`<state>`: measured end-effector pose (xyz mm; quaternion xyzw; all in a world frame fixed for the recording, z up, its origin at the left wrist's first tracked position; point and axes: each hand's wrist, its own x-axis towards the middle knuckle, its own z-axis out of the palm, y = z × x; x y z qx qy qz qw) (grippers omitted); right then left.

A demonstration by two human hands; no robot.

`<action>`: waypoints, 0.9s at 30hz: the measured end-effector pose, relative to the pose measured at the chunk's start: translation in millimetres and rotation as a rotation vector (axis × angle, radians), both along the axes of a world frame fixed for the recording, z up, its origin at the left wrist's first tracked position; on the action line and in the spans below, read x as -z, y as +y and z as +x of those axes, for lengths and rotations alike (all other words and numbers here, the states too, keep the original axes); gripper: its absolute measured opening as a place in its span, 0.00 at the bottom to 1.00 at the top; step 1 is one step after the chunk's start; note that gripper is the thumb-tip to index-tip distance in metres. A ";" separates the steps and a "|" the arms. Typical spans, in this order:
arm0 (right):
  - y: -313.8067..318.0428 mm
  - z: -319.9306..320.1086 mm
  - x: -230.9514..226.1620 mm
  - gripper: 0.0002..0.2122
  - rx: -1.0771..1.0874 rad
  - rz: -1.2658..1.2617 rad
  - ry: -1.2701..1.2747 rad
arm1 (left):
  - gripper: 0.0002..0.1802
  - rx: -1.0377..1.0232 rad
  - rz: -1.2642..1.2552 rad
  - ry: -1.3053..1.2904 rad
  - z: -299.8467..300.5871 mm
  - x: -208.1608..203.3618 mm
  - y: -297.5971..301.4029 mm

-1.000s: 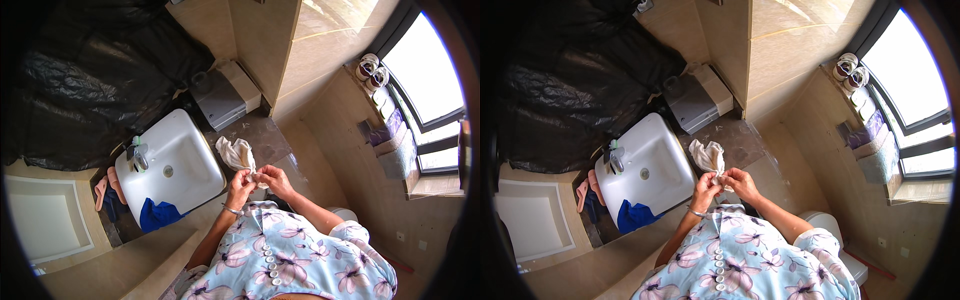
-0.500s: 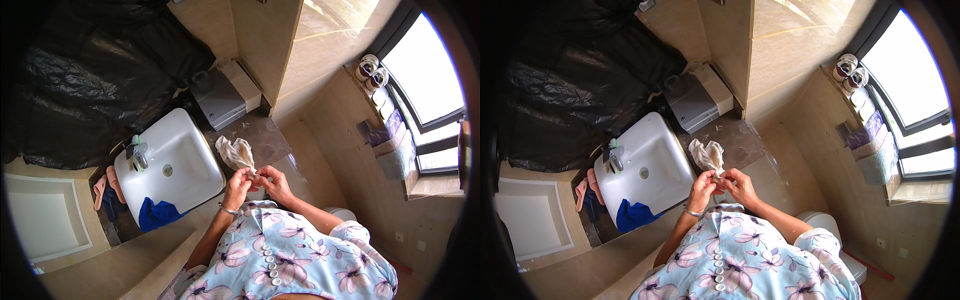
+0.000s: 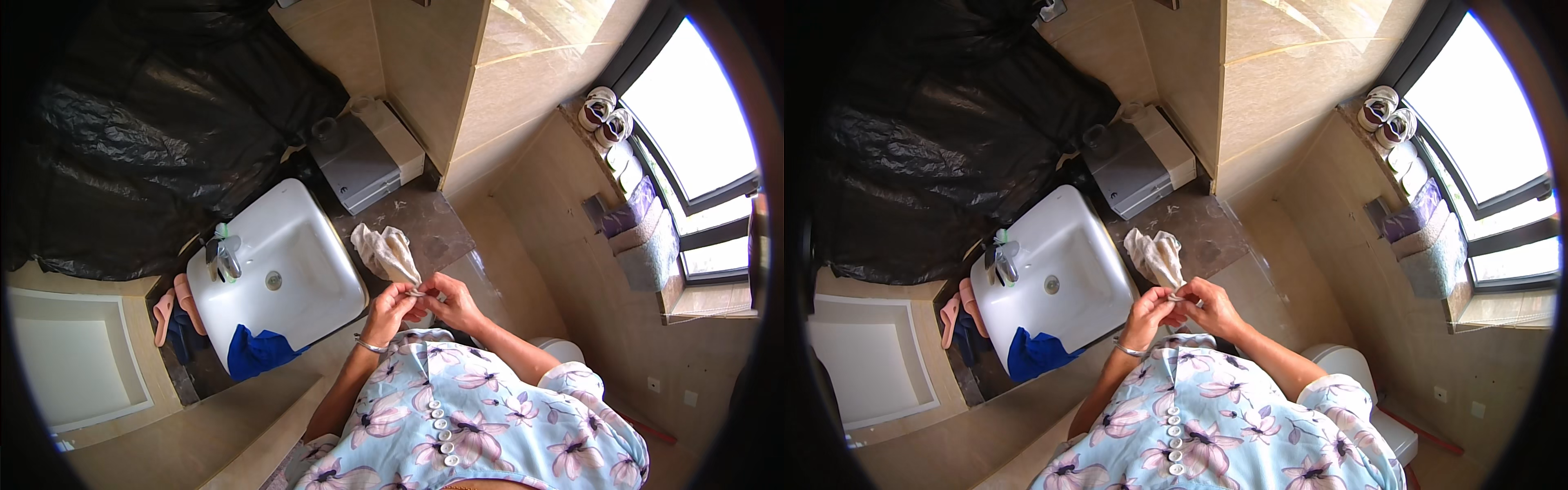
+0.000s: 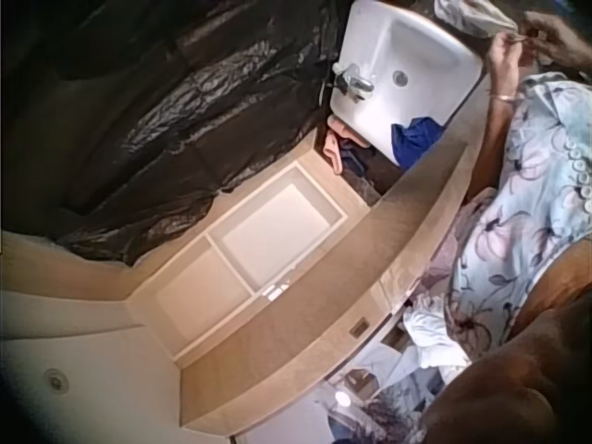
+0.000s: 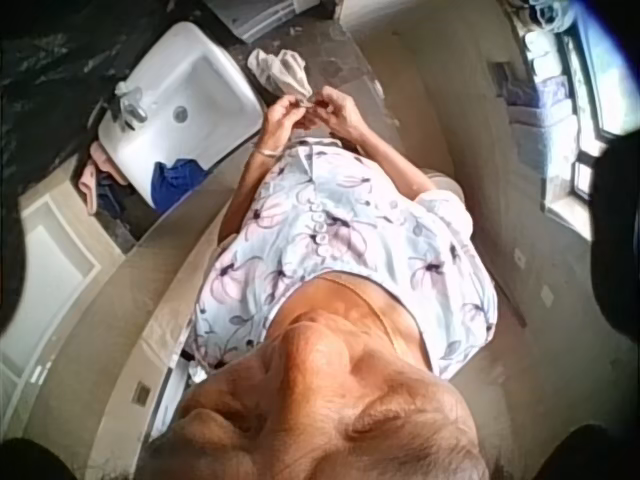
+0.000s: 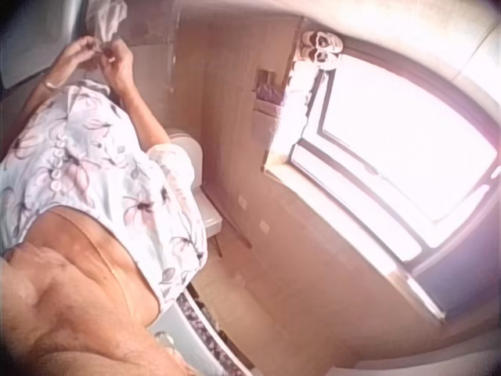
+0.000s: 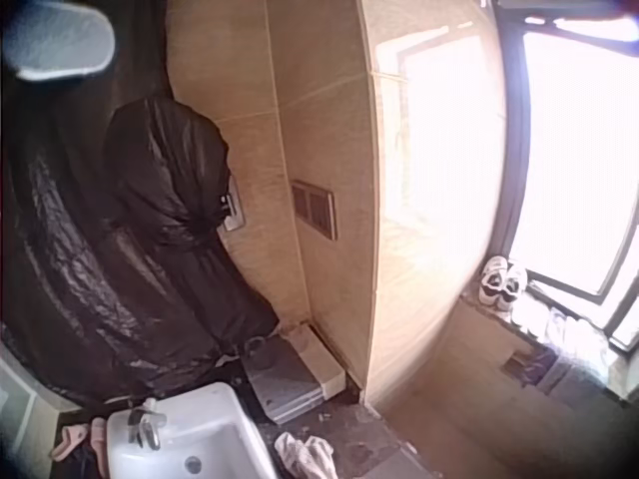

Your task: The person folds several towels and places them on a windowsill. They then wash their hands at the sink, dry them with a blue cloth, and wipe the countertop. Finally, they arrange a pair of pink slippers and a pair of blue slippers on the floor.

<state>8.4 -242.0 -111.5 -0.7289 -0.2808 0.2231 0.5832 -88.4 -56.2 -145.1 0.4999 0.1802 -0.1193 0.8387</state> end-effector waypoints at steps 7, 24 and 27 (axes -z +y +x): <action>-16.1 -7.3 -27.6 0.06 -0.087 0.077 -0.124 | 0.17 -0.011 0.902 -0.344 10.9 -14.9 23.2; -23.4 -7.3 -55.6 0.08 -0.229 0.200 -0.248 | 0.09 0.218 0.897 -0.489 49.5 34.6 55.7; -18.7 -8.9 -57.2 0.08 -0.271 0.214 -0.270 | 0.09 0.324 1.044 -0.559 65.5 41.7 55.5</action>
